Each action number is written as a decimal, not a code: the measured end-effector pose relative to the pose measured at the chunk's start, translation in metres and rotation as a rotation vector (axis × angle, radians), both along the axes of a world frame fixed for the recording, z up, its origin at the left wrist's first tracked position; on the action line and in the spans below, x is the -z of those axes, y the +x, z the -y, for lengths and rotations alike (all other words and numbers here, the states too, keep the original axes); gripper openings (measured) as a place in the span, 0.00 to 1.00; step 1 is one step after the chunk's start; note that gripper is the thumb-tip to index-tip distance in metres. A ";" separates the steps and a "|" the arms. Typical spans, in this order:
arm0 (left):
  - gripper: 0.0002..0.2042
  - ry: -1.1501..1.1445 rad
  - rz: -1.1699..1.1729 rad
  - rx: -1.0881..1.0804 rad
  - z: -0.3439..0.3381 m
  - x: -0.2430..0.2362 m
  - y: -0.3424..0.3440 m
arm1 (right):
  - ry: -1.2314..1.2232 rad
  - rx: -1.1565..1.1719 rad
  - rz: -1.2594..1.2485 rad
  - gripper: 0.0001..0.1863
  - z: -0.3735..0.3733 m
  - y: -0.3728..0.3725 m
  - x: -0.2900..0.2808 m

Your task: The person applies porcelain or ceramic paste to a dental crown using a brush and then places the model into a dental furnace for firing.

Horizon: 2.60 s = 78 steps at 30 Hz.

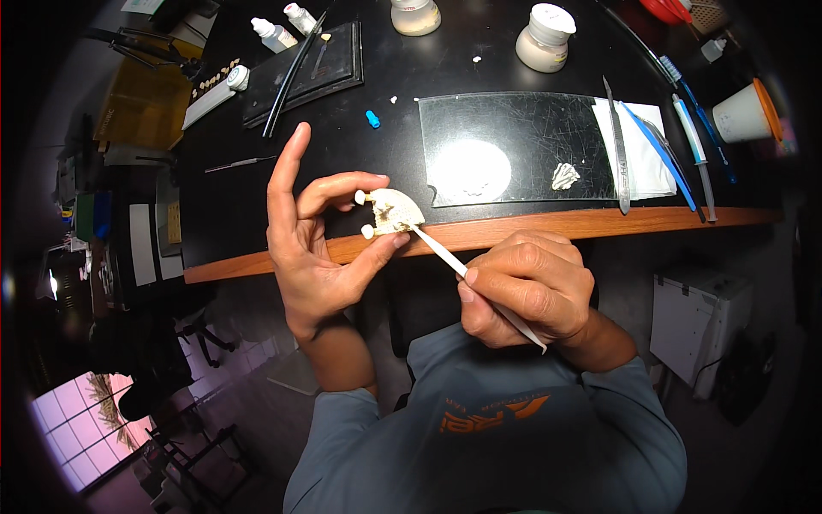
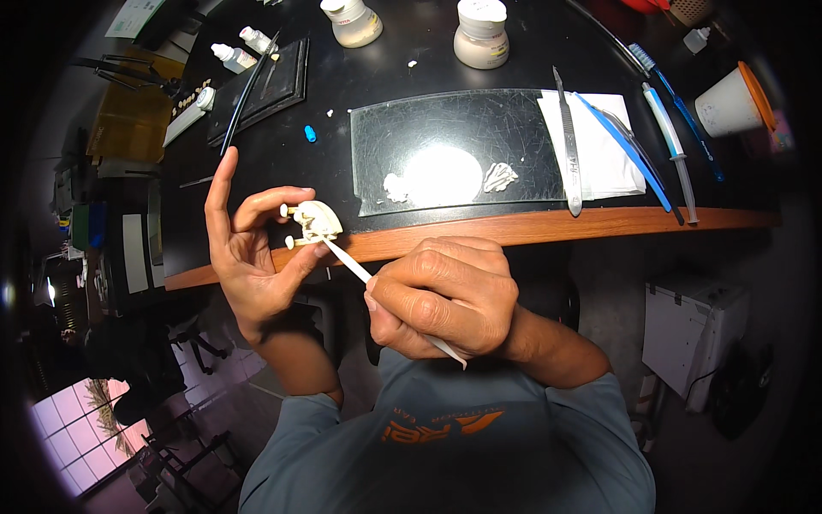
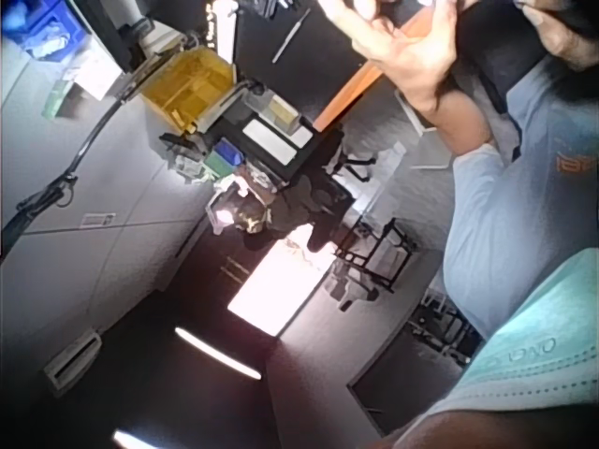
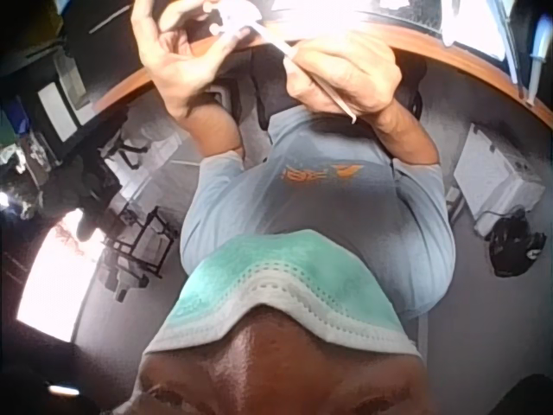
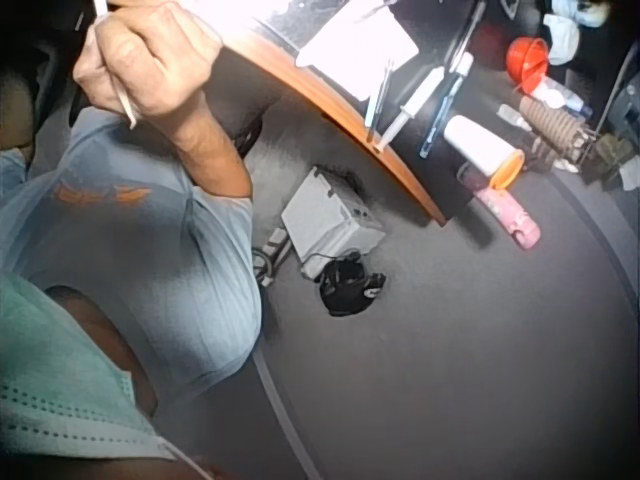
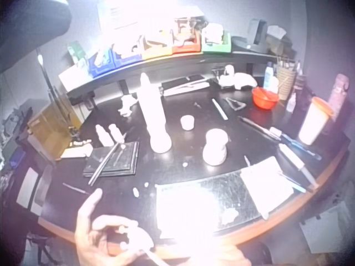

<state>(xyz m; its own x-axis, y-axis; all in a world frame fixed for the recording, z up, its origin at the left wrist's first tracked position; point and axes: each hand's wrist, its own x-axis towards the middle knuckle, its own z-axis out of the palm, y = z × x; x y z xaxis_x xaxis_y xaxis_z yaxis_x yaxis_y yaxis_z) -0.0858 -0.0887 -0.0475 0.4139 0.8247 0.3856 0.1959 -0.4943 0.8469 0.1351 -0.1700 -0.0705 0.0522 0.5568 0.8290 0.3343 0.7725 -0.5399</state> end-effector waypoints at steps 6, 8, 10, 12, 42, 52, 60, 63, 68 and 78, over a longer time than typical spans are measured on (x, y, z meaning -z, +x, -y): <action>0.59 -0.009 0.057 -0.030 -0.001 0.003 0.005 | 0.002 -0.004 -0.014 0.11 0.001 0.000 0.002; 0.59 -0.011 0.054 -0.038 0.000 0.001 0.004 | 0.008 -0.010 -0.020 0.11 0.000 0.000 0.002; 0.59 -0.015 0.056 -0.043 0.001 0.000 0.004 | 0.012 -0.013 -0.023 0.11 0.000 -0.001 0.001; 0.59 0.000 0.053 -0.041 0.000 0.001 0.004 | 0.018 0.004 -0.014 0.11 0.001 -0.001 0.002; 0.59 -0.005 0.069 -0.041 0.001 0.002 0.002 | 0.006 0.028 0.002 0.11 0.002 -0.002 0.001; 0.61 0.007 0.078 0.058 -0.004 0.007 -0.003 | 0.026 -0.051 -0.059 0.10 0.002 0.005 0.003; 0.59 0.000 0.135 0.043 -0.001 0.005 0.001 | 0.040 -0.078 -0.022 0.13 0.001 0.006 0.003; 0.59 -0.009 0.130 0.035 -0.001 0.006 0.000 | 0.034 -0.082 -0.008 0.13 -0.001 0.006 0.003; 0.59 -0.004 0.123 0.044 -0.001 0.005 0.001 | 0.035 -0.079 -0.003 0.13 0.001 0.005 0.003; 0.59 -0.016 0.119 0.048 -0.001 0.004 0.000 | 0.020 -0.104 0.006 0.13 0.001 0.006 0.001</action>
